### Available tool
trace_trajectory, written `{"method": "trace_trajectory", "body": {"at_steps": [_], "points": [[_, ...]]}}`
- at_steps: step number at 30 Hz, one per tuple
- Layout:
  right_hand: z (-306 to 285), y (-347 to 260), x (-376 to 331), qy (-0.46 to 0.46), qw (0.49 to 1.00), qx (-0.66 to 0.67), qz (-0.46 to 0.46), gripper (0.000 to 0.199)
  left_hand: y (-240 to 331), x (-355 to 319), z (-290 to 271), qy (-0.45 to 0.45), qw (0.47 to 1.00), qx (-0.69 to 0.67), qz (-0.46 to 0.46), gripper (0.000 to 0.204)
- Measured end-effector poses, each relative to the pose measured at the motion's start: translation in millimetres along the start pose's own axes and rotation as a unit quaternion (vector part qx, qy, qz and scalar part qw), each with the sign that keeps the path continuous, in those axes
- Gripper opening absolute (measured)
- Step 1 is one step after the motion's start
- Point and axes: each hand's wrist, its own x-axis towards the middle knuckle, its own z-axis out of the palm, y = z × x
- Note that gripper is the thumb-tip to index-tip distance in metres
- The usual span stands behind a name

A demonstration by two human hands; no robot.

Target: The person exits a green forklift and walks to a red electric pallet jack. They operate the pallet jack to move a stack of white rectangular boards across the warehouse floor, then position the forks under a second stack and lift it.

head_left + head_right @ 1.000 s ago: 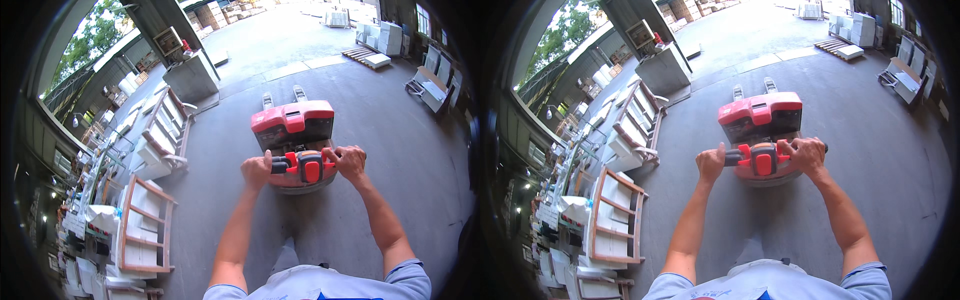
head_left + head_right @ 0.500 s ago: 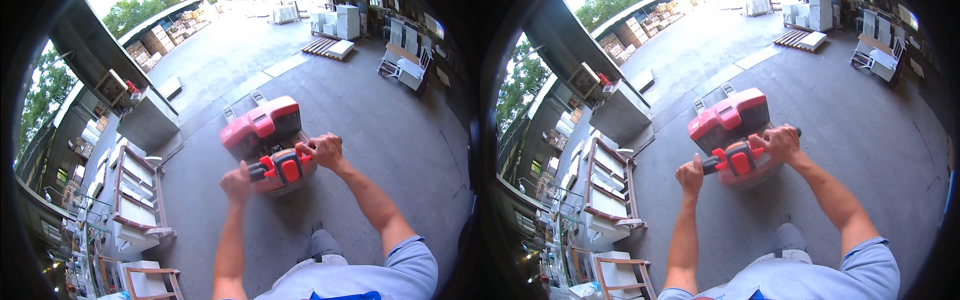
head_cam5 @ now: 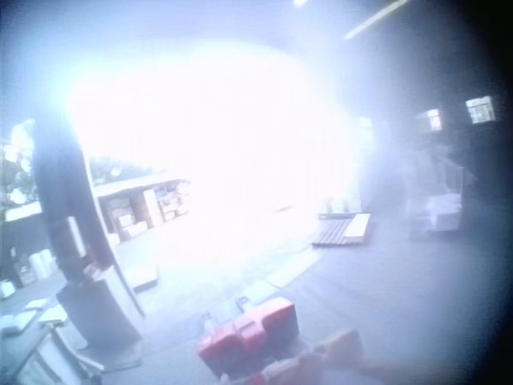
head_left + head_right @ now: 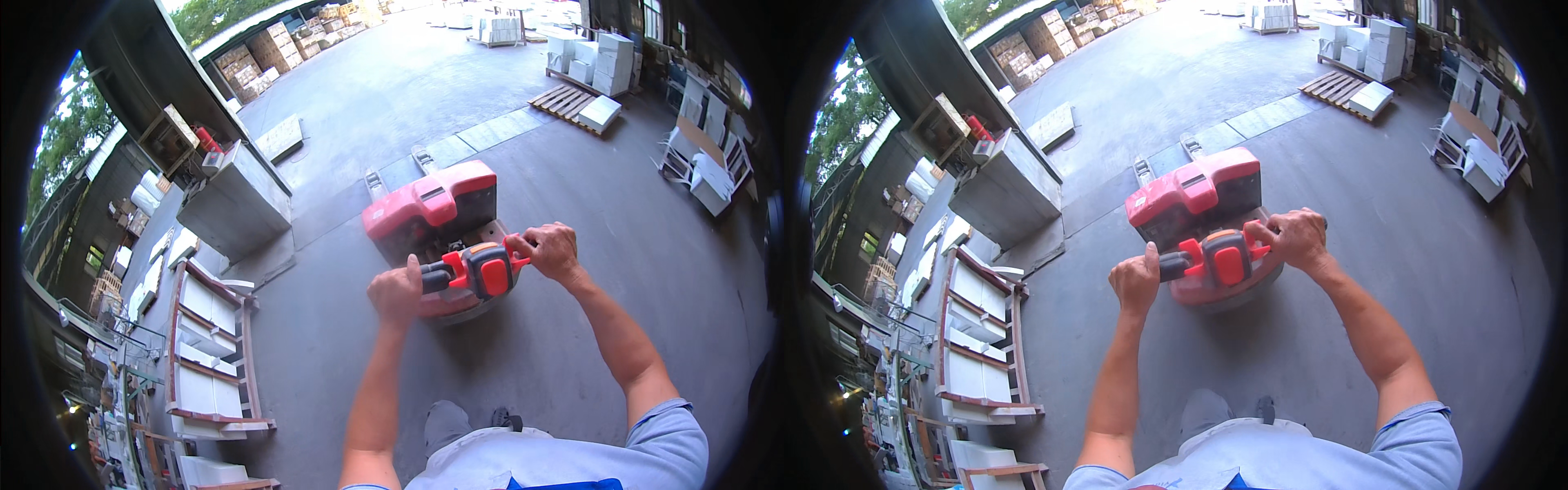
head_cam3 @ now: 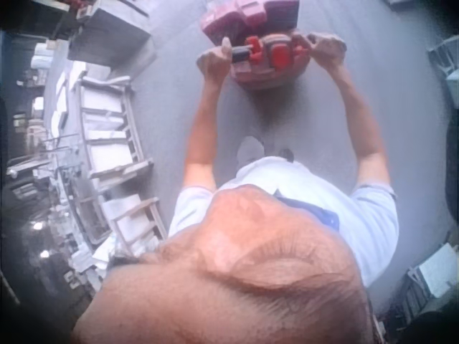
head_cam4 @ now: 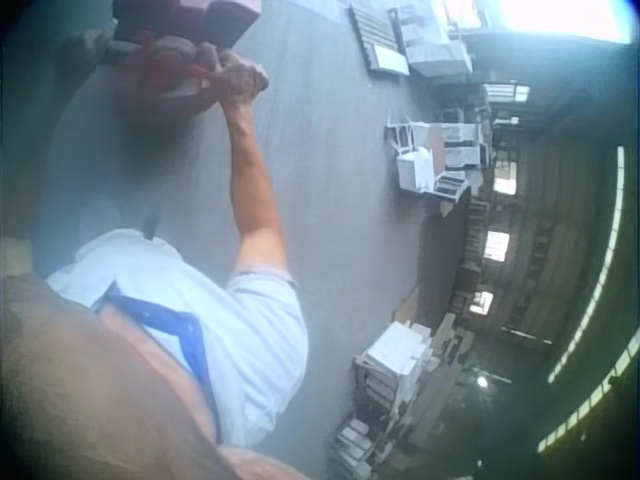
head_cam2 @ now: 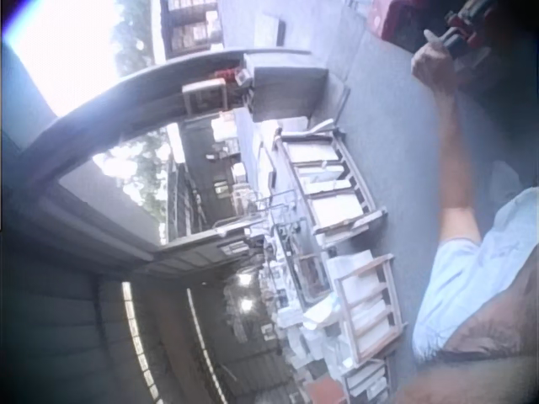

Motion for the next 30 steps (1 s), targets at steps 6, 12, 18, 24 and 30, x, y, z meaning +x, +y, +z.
{"method": "trace_trajectory", "body": {"at_steps": [6,12,18,24,30], "points": [[107.7,56.2,169.3,-0.031,0.999,-0.004,0.031,0.064,-46.2,166.4,111.4,-0.020,1.000,-0.014,0.012,0.058],[198.7,86.4,311.1,-0.025,0.999,-0.009,0.025,0.059,-102.7,306.1,209.6,0.004,0.997,-0.007,0.079,0.051],[301.5,113.1,461.8,0.015,1.000,0.000,0.009,0.059,-159.2,464.9,296.4,0.042,0.995,-0.033,0.087,0.051],[401.7,170.7,621.3,0.023,1.000,0.000,0.010,0.062,-195.9,626.0,398.5,0.027,0.997,-0.017,0.068,0.051],[483.8,226.9,764.5,0.018,0.999,0.025,-0.020,0.059,-221.2,762.6,491.7,0.032,0.997,-0.019,0.072,0.050]]}}
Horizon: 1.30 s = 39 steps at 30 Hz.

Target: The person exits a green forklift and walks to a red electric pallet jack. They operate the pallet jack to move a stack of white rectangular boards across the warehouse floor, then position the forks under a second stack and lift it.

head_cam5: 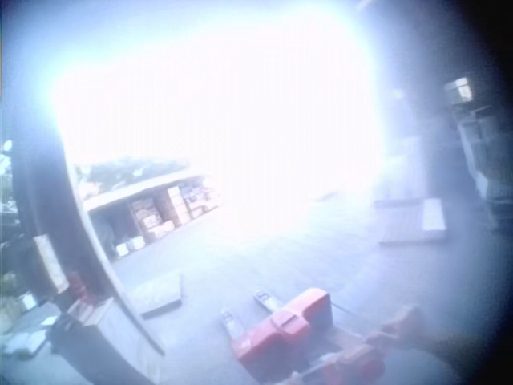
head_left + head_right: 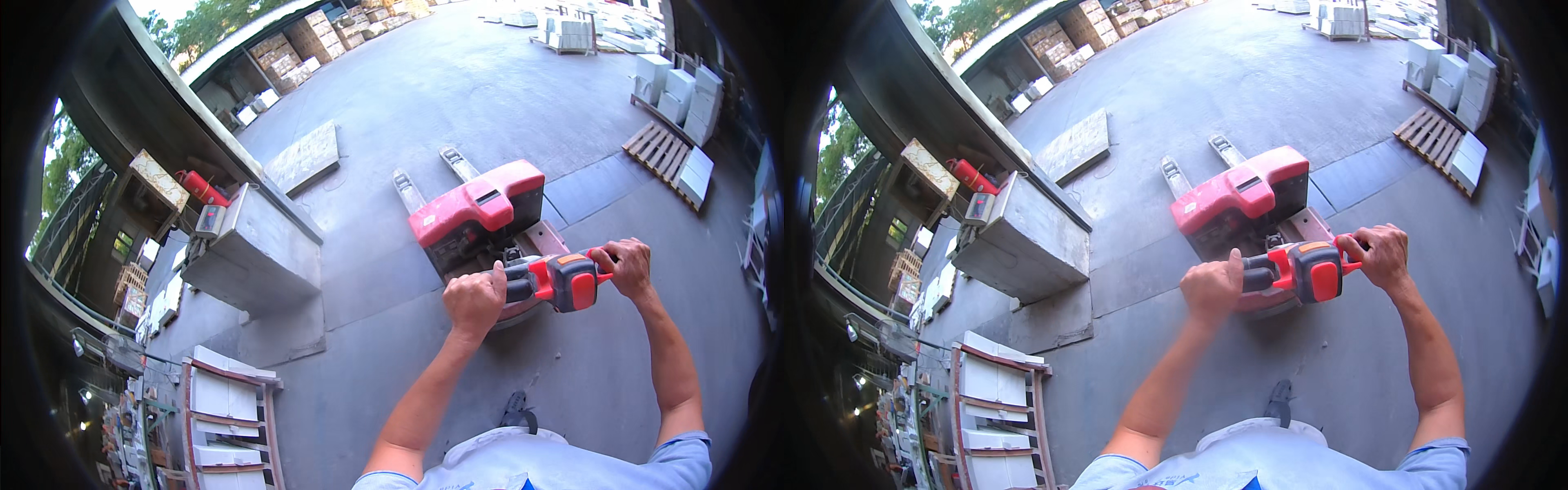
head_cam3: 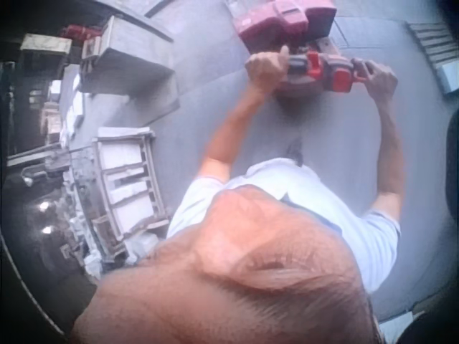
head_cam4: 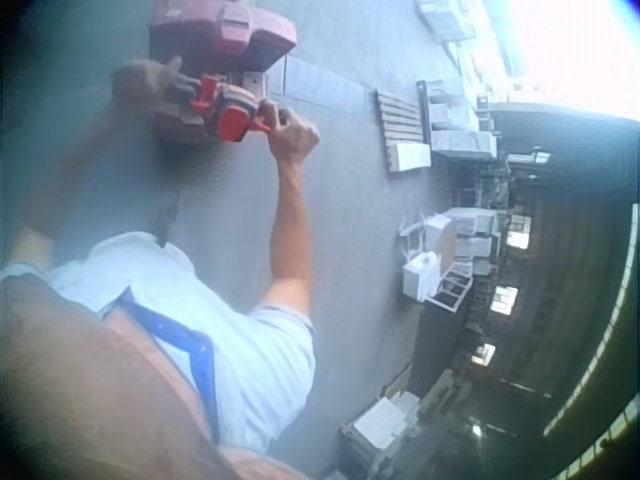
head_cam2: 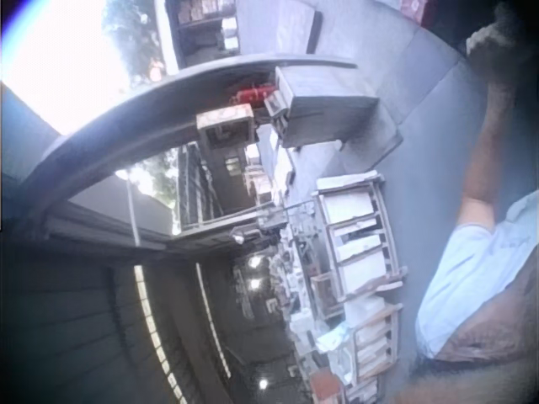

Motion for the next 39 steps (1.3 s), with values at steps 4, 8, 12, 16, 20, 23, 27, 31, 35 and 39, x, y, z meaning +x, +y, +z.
{"method": "trace_trajectory", "body": {"at_steps": [4,8,12,16,20,23,27,31,35,39], "points": [[55.0,40.4,92.7,-0.008,1.000,0.005,-0.013,0.055,-29.4,81.8,61.8,0.009,1.000,0.004,-0.013,0.052],[117.9,94.4,185.4,-0.009,0.999,0.013,-0.030,0.044,-60.3,165.8,126.6,-0.037,0.999,-0.006,0.003,0.054],[176.6,156.7,265.1,-0.032,0.998,-0.020,-0.055,0.042,-89.1,232.2,188.5,-0.101,0.992,-0.009,0.070,0.052],[225.3,203.9,347.1,-0.059,0.997,0.036,-0.048,0.042,-111.6,298.3,250.1,-0.134,0.986,-0.043,0.089,0.049],[276.4,235.9,442.3,-0.071,0.993,0.051,-0.074,0.044,-144.0,374.6,303.0,-0.143,0.985,-0.046,0.089,0.048],[323.4,259.5,524.6,-0.073,0.993,0.034,-0.083,0.044,-174.4,441.3,340.0,-0.081,0.993,-0.028,0.085,0.047],[378.3,283.0,632.4,-0.052,0.977,-0.008,-0.206,0.035,-214.3,529.9,385.9,-0.081,0.993,0.003,0.090,0.044],[433.8,304.2,727.0,-0.062,0.965,0.010,-0.253,0.035,-248.1,602.9,432.7,-0.031,0.997,0.018,0.071,0.046],[491.6,321.7,814.7,-0.126,0.978,0.088,-0.138,0.045,-281.2,665.4,478.5,-0.023,0.998,0.046,0.038,0.045],[552.4,330.9,895.3,-0.164,0.972,0.109,-0.128,0.047,-324.4,723.6,523.9,-0.048,0.997,0.060,0.019,0.045]]}}
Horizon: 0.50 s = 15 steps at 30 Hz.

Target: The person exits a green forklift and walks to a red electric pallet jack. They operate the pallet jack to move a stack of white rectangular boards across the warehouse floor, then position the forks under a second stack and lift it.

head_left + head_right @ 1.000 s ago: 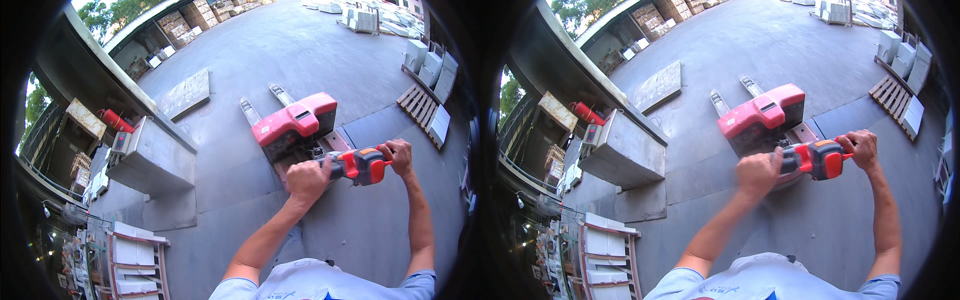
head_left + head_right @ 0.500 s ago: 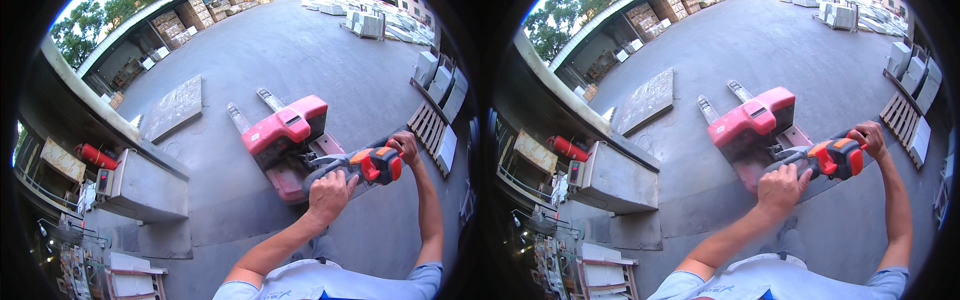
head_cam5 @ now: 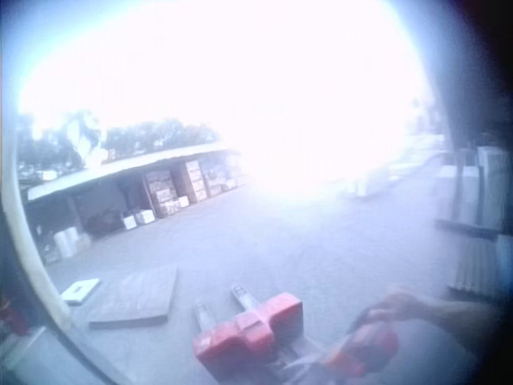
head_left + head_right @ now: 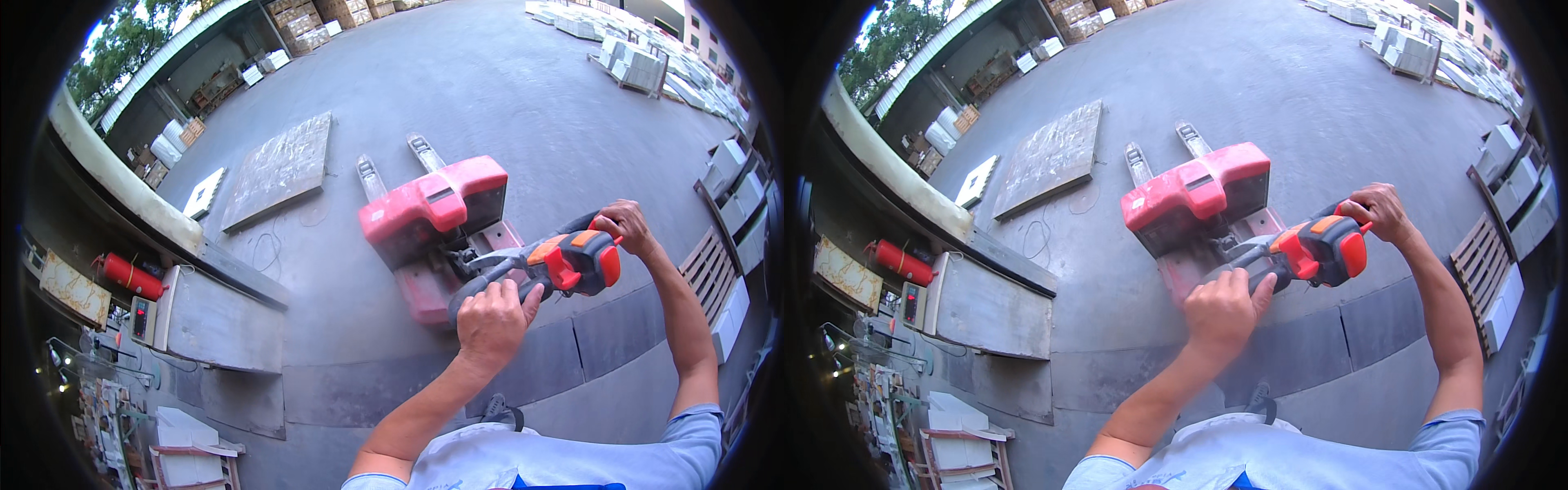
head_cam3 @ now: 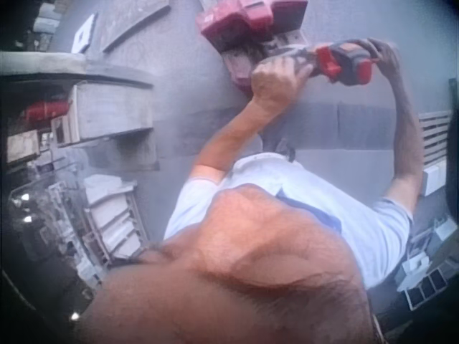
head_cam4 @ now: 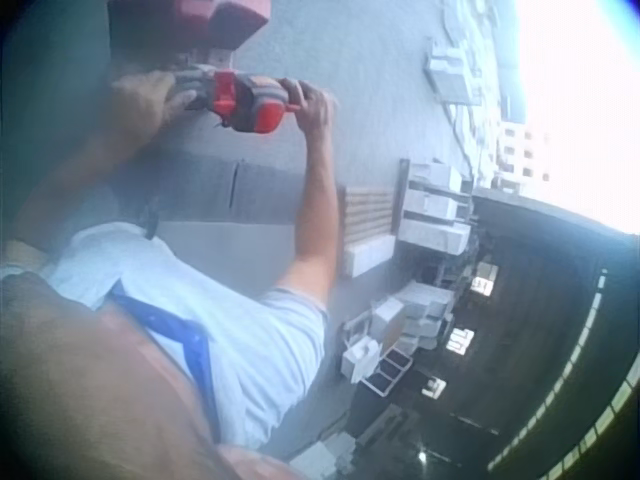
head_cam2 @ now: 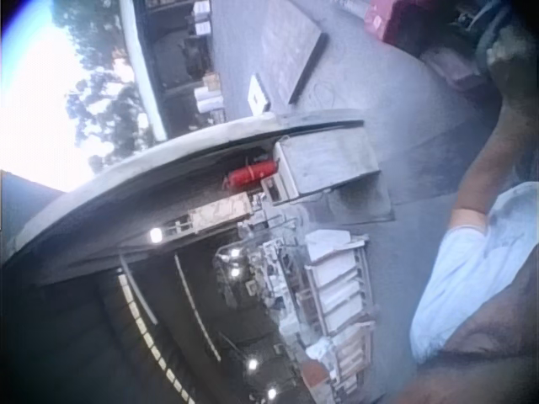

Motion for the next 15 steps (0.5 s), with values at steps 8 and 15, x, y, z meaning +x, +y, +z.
{"method": "trace_trajectory", "body": {"at_steps": [8,15], "points": [[83.1,42.3,154.6,-0.007,1.000,0.008,-0.012,0.042,-116.7,91.3,75.4,0.046,0.999,0.013,-0.014,0.043],[166.0,37.6,296.7,-0.021,1.000,-0.005,0.010,0.040,-261.7,174.0,128.3,0.026,0.997,-0.010,-0.078,0.034]]}}
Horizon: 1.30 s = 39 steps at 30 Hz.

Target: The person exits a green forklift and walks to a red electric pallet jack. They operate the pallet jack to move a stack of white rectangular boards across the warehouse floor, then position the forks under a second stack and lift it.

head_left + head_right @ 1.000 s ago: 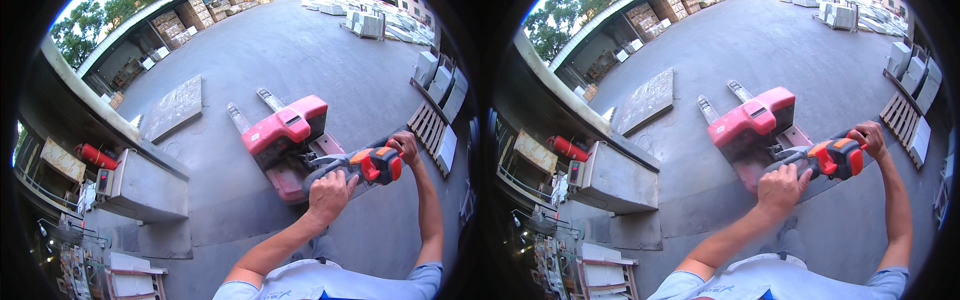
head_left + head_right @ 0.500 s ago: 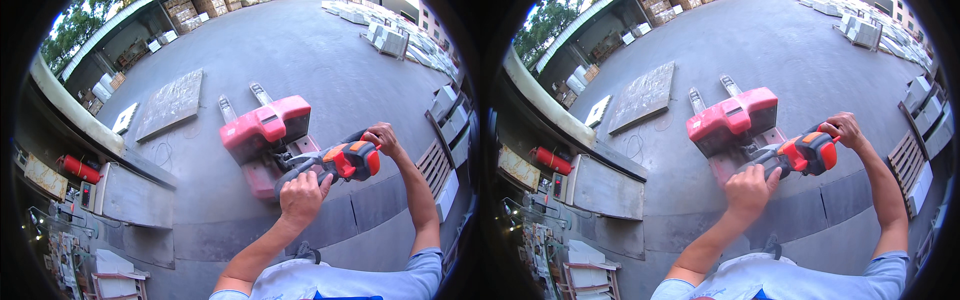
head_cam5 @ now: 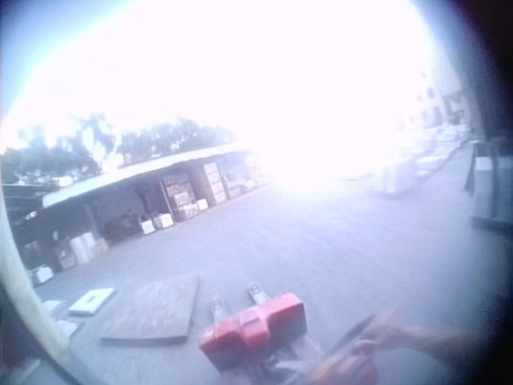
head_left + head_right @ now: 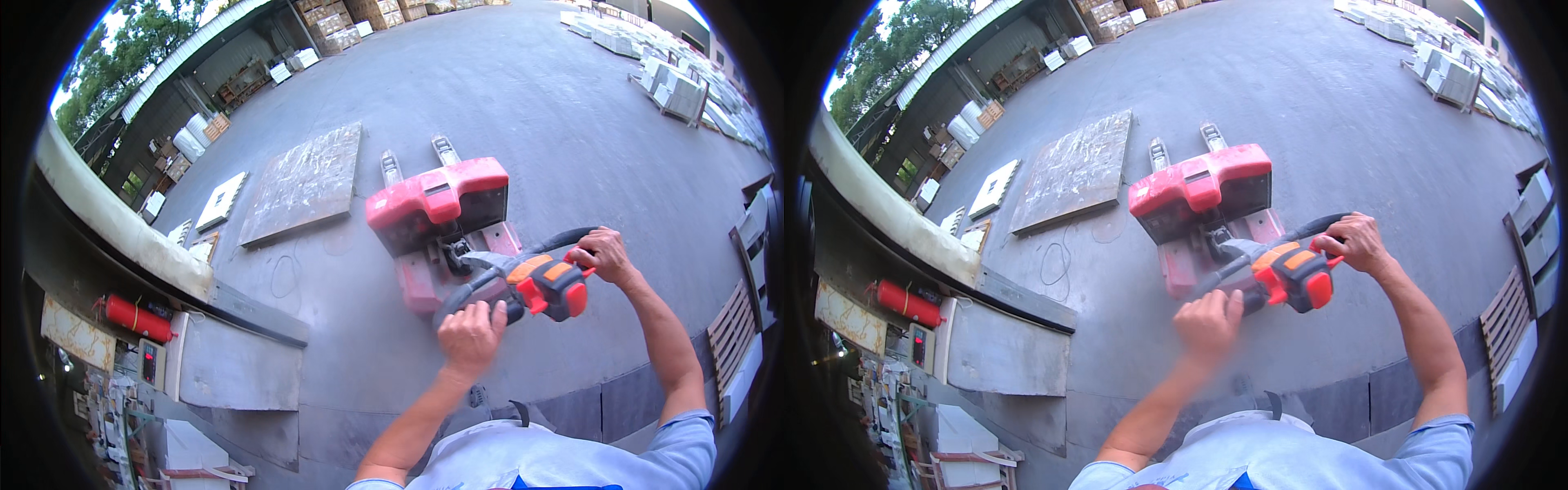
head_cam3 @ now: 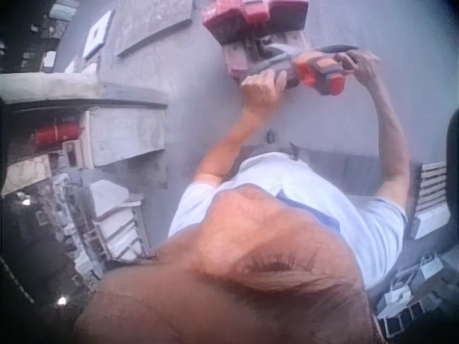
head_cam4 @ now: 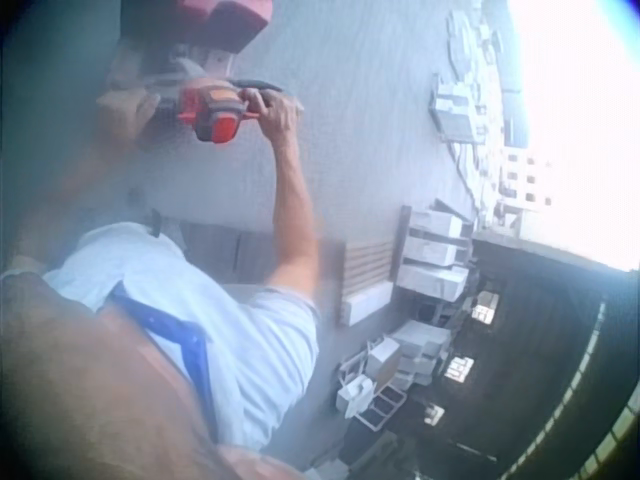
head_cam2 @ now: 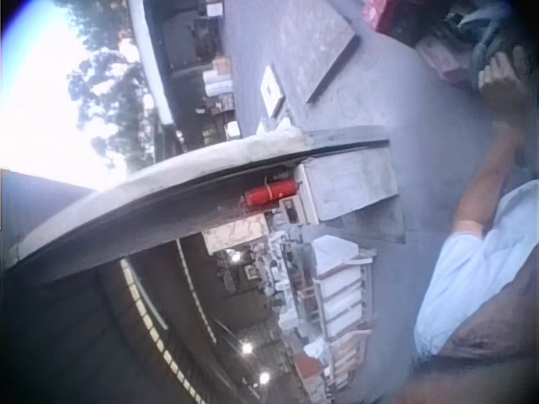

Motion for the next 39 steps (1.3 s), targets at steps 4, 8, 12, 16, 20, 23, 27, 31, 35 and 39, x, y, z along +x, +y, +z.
{"method": "trace_trajectory", "body": {"at_steps": [4,8,12,16,20,23,27,31,35,39], "points": [[50.8,-13.0,104.4,0.007,1.000,0.009,0.007,0.048,-97.9,74.1,26.7,0.044,0.999,0.023,-0.017,0.036],[112.7,-18.9,212.6,0.033,0.999,0.003,0.010,0.054,-202.6,158.1,56.4,0.042,0.993,0.019,-0.105,0.040],[173.4,-18.7,311.0,0.076,0.997,-0.015,-0.001,0.051,-300.0,241.6,86.5,-0.020,0.967,-0.043,-0.252,0.046],[221.0,-19.5,408.3,0.096,0.995,0.009,-0.029,0.055,-389.5,321.9,117.4,-0.028,0.957,-0.039,-0.286,0.049],[248.1,-8.2,518.3,0.104,0.994,-0.010,-0.033,0.058,-466.1,416.4,155.0,0.005,0.972,-0.040,-0.232,0.052],[262.9,5.6,603.0,0.120,0.992,-0.006,-0.032,0.063,-515.0,492.8,182.2,0.014,0.970,-0.048,-0.238,0.053],[289.0,24.3,714.8,0.145,0.989,-0.013,-0.018,0.067,-581.6,587.5,219.1,0.040,0.971,-0.074,-0.222,0.054],[319.5,45.3,820.8,0.133,0.991,-0.018,-0.006,0.069,-648.8,674.5,260.8,0.048,0.972,-0.064,-0.220,0.053],[351.1,73.3,923.0,0.111,0.994,-0.018,0.016,0.066,-704.2,761.2,304.0,0.022,0.971,-0.074,-0.227,0.053],[384.1,101.9,1023.3,0.128,0.992,-0.019,0.006,0.065,-761.8,845.4,347.3,0.027,0.972,-0.055,-0.226,0.054]]}}
